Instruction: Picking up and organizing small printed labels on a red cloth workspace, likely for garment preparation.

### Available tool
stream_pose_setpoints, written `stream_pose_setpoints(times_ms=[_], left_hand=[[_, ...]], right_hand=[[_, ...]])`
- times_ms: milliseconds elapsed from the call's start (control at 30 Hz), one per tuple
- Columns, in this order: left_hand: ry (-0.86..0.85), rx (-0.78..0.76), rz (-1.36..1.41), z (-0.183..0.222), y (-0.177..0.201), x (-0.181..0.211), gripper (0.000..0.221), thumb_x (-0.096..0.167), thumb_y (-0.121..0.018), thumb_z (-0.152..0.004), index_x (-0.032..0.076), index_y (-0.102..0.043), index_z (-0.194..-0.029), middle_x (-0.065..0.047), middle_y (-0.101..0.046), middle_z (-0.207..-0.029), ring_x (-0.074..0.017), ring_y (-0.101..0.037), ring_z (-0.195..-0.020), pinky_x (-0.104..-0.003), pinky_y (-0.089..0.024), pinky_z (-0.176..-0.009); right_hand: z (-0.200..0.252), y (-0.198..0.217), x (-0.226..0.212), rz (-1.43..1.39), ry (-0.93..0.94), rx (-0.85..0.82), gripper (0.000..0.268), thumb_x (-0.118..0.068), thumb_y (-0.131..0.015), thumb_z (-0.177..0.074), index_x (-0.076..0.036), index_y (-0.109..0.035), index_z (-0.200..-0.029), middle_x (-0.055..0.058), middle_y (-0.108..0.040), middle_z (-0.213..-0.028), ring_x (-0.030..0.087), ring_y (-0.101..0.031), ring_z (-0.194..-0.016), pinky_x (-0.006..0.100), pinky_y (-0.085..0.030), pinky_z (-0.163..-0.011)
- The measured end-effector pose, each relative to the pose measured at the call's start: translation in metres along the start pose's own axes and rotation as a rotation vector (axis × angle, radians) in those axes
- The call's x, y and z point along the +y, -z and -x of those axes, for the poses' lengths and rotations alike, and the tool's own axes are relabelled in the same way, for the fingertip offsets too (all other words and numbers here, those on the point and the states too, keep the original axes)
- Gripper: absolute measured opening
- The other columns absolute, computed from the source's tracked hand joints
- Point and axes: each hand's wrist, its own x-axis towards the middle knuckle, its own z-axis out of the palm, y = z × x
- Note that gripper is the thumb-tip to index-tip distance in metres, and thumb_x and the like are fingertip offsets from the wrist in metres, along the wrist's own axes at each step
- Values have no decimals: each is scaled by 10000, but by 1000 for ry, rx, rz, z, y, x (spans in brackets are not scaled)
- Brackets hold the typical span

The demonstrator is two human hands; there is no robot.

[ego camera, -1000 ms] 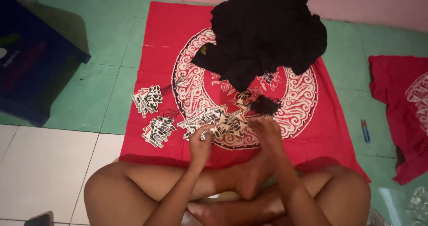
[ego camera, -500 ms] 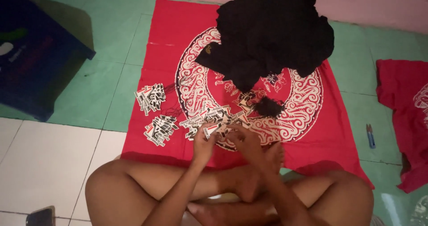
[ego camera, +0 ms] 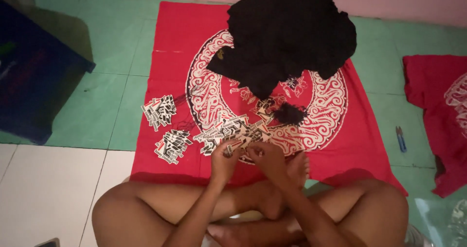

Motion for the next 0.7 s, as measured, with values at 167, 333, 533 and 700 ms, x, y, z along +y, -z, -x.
stream_pose_setpoints(times_ms=[167, 333, 533, 700], left_hand=[[-124, -120, -37, -3, 2, 5, 192, 86, -786, -802, 140, -831, -981, -103, -784, -934, -271, -729, -935, -366, -548, -859], [-175, -166, -74, 4, 3, 15, 183, 68, -802, -805, 174, -856, -944, -85, -779, -844, -229, -723, -804, -312, -561, -739], [-128, -221, -58, 2, 16, 50, 177, 55, -787, -808, 157, -860, -933, -90, -769, -791, -218, -693, -771, -337, -546, -724], [-116, -309, -81, 1, 29, 67, 200, 65, -742, -814, 143, -847, -966, -134, -775, -844, -284, -723, -859, -379, -551, -783]], right_hand=[[-1, 0, 6, 4, -98, 4, 118, -289, -819, -784, -259, -813, -897, 38, -773, -783, 269, -743, -797, 371, -590, -785], [1, 6, 1, 24, -139, -15, 115, -298, -815, -749, -273, -813, -861, 38, -767, -769, 272, -746, -819, 378, -588, -805], [-5, 28, -7, -211, -72, -46, 197, -219, -891, -684, -190, -840, -872, 91, -775, -732, 240, -725, -731, 353, -579, -741], [-8, 25, -22, -210, -87, -26, 259, -298, -960, -625, -186, -836, -824, 74, -756, -666, 182, -699, -676, 307, -554, -688]])
